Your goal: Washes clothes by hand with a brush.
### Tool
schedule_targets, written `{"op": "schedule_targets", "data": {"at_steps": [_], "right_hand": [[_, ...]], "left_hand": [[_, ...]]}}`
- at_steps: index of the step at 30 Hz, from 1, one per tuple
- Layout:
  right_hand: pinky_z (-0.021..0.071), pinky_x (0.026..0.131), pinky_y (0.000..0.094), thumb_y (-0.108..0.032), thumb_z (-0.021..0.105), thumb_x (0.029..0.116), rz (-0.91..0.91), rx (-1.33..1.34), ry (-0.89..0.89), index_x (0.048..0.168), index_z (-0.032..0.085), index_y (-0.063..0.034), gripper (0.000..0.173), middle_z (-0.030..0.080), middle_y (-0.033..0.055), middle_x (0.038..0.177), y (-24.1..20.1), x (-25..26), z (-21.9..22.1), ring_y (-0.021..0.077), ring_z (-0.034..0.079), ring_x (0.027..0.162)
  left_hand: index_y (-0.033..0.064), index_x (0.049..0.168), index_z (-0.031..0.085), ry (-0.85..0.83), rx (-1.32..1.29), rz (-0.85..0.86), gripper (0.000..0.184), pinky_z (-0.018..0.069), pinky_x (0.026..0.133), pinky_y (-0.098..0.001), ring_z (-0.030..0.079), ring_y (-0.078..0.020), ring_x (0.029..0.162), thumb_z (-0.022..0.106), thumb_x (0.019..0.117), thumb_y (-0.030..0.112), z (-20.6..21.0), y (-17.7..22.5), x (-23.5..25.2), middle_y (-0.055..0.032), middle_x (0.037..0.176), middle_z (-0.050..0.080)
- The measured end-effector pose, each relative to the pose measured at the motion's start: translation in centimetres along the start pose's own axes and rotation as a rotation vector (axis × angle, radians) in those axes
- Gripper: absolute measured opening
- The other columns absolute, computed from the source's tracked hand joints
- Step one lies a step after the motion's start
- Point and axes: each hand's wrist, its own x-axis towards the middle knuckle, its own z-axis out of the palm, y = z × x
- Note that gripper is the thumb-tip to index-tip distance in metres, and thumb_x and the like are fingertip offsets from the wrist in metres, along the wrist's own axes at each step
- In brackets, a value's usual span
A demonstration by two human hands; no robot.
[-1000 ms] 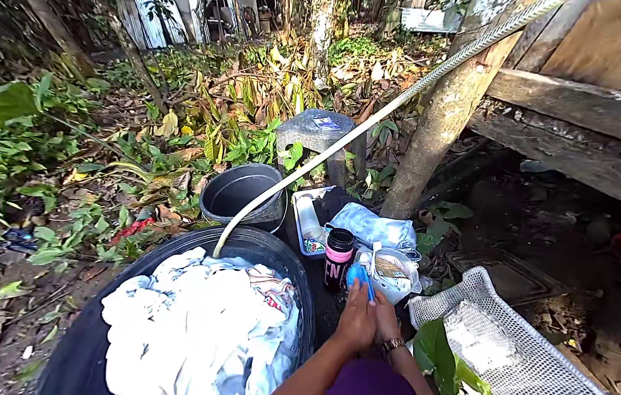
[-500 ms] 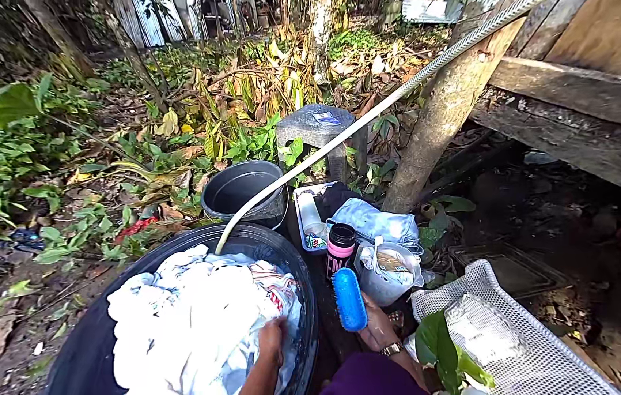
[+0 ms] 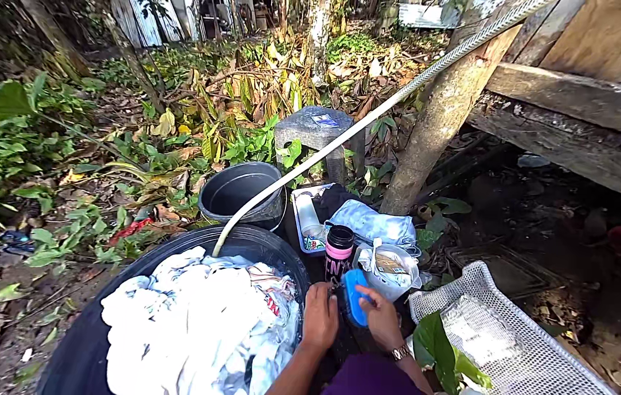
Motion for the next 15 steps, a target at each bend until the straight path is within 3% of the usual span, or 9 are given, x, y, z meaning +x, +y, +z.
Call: {"op": "schedule_targets", "data": {"at_steps": [3,5,7,8,9,10,11,12,15], "right_hand": [[0.0518,0.099,0.0552,-0.007,0.057,0.0997,-0.307,-0.173,0.332,0.144,0.057,0.0002,0.045,0.061,0.0288,0.131,-3.2,-1.3,-3.3,0.0395,0.063,0.117],[0.0522,0.099,0.0449,-0.014,0.054,0.1003,-0.562,-0.174,0.631,0.144,0.051,0.0106,0.051,0.059,0.0326,0.126,-4.5,-1.8,-4.8,0.0357,0.062,0.114],[0.0506,0.1,0.0359,-0.013,0.05,0.1024,-0.72,-0.185,0.842,0.14,0.047,0.0213,0.051,0.056,0.0395,0.124,-3.8,-1.2,-5.1,0.0353,0.06,0.113],[0.0495,0.102,0.0405,-0.009,0.048,0.1014,-0.677,-0.26,0.836,0.138,0.048,0.0227,0.048,0.055,0.0434,0.124,-2.1,-0.8,-4.7,0.0416,0.06,0.113],[0.0496,0.104,0.0486,-0.006,0.046,0.1019,-0.538,-0.387,0.713,0.141,0.049,0.0183,0.046,0.056,0.0441,0.126,-0.1,-0.5,-4.2,0.0482,0.061,0.117],[0.0478,0.107,0.0548,-0.003,0.045,0.1046,-0.322,-0.493,0.482,0.151,0.043,0.0093,0.048,0.054,0.0425,0.134,0.9,-0.4,-4.1,0.0517,0.059,0.122],[0.0469,0.107,0.0566,-0.003,0.043,0.1059,-0.153,-0.549,0.299,0.159,0.034,0.0004,0.054,0.051,0.0391,0.14,0.7,0.4,-4.3,0.0511,0.057,0.125],[0.0462,0.108,0.0574,-0.002,0.044,0.1059,-0.088,-0.543,0.232,0.161,0.03,-0.0031,0.057,0.05,0.0372,0.143,-0.3,1.3,-4.6,0.0506,0.056,0.127],[0.0432,0.109,0.0592,-0.005,0.046,0.1056,-0.248,-0.401,0.402,0.157,0.036,0.0024,0.053,0.052,0.0383,0.139,-4.6,0.9,-6.4,0.0518,0.054,0.128]], "left_hand": [[0.0032,0.127,0.07,-0.103,0.293,0.121,0.033,0.0396,0.116,-0.0479,0.054,-0.0356,0.134,0.051,0.1018,0.012,1.1,-0.7,-0.6,-0.02,0.139,0.061],[0.0039,0.121,0.073,-0.205,0.363,0.09,0.031,0.0374,0.117,-0.0463,0.054,-0.0326,0.135,0.05,0.1018,0.013,1.1,-0.3,-0.4,-0.0178,0.143,0.059],[0.0018,0.117,0.073,-0.2,0.343,0.076,0.03,0.038,0.116,-0.0462,0.054,-0.0329,0.134,0.05,0.1009,0.012,1.0,-0.2,-0.2,-0.0182,0.143,0.058],[0.0008,0.116,0.073,-0.179,0.323,0.074,0.03,0.0391,0.116,-0.0461,0.055,-0.033,0.133,0.05,0.1002,0.011,1.0,-0.3,-0.1,-0.0183,0.143,0.059],[0.0003,0.115,0.074,-0.165,0.313,0.071,0.03,0.0398,0.115,-0.0458,0.056,-0.0328,0.132,0.05,0.0998,0.011,1.0,-0.4,-0.2,-0.0182,0.142,0.059],[0.0001,0.115,0.073,-0.172,0.318,0.064,0.03,0.0395,0.115,-0.0455,0.055,-0.0326,0.133,0.05,0.1,0.011,1.0,-0.3,-0.3,-0.018,0.143,0.058],[0.0004,0.116,0.073,-0.192,0.334,0.055,0.03,0.0382,0.116,-0.0448,0.054,-0.0321,0.134,0.049,0.1006,0.011,1.0,-0.1,-0.2,-0.0175,0.145,0.057],[0.0006,0.117,0.072,-0.207,0.354,0.05,0.031,0.0372,0.117,-0.0442,0.053,-0.0317,0.135,0.049,0.1009,0.011,0.8,0.1,0.1,-0.0173,0.146,0.056],[0.0001,0.118,0.072,-0.236,0.364,0.031,0.031,0.0361,0.118,-0.0434,0.052,-0.0314,0.137,0.049,0.101,0.011,0.7,0.1,-0.3,-0.0174,0.147,0.055]]}}
